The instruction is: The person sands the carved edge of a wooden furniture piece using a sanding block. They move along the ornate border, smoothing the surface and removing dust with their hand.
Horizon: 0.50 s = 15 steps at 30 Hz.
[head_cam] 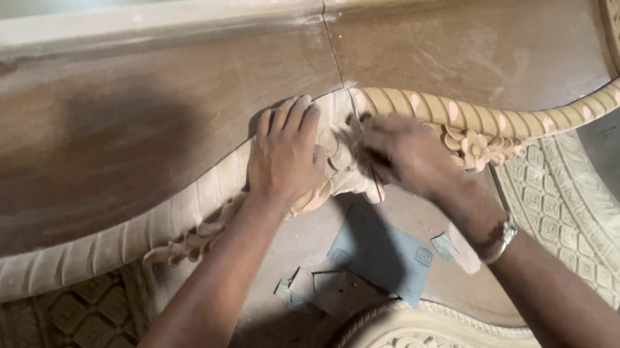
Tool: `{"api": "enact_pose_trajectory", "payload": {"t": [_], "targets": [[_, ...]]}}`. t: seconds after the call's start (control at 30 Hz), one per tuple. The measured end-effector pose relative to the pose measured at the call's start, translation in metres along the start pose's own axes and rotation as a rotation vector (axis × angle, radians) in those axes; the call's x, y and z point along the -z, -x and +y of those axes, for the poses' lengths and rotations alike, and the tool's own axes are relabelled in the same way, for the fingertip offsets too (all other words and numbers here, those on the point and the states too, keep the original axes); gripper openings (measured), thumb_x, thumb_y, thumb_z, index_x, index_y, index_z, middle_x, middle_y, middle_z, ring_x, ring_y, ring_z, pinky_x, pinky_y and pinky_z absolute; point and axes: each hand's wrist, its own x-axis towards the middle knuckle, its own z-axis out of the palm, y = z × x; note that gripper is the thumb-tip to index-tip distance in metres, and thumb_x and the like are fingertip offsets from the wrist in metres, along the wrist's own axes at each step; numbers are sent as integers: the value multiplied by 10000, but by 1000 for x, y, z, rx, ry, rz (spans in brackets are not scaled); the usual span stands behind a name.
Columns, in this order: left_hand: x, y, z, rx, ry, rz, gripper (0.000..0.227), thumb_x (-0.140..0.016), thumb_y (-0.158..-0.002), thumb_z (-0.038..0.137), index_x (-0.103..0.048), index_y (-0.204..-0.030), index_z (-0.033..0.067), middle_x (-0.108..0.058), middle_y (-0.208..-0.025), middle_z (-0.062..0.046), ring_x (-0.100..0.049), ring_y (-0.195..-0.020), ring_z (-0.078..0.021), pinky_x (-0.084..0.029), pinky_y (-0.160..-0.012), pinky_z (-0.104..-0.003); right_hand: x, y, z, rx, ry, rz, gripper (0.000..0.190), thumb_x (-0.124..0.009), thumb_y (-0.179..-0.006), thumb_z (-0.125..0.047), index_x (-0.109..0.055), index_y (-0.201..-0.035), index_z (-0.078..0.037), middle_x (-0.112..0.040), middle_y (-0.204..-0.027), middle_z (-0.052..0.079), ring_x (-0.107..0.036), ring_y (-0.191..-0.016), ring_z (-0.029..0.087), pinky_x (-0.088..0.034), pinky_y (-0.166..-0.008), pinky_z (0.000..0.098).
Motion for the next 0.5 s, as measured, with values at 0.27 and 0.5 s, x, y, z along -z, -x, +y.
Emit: {"api": "enact_pose_trajectory", "payload": {"t": [0.27,0.5], "targets": [[0,1,1,3,13,13,579,-722,-796,209,-581,-1331,38,-568,-1450,-139,-471,-1399,-293,-327,-1171,-474,-11,8,1,276,211,37,271,-699,-890,-184,-716,-1151,-116,-661,-1086,64,-627,-1016,262,-558,-898,379],[0,-3,0,8,-25,-17,593,-735,-794,238,-565,-1328,46,-570,-1433,-145,-483,-1374,-282,-330,-1153,-478,-15,10,13,208,232,-92,255,-702,-864,-174,-710,-1112,-116,-645,-1048,57,-604,-967,263,-542,-875,383]]}}
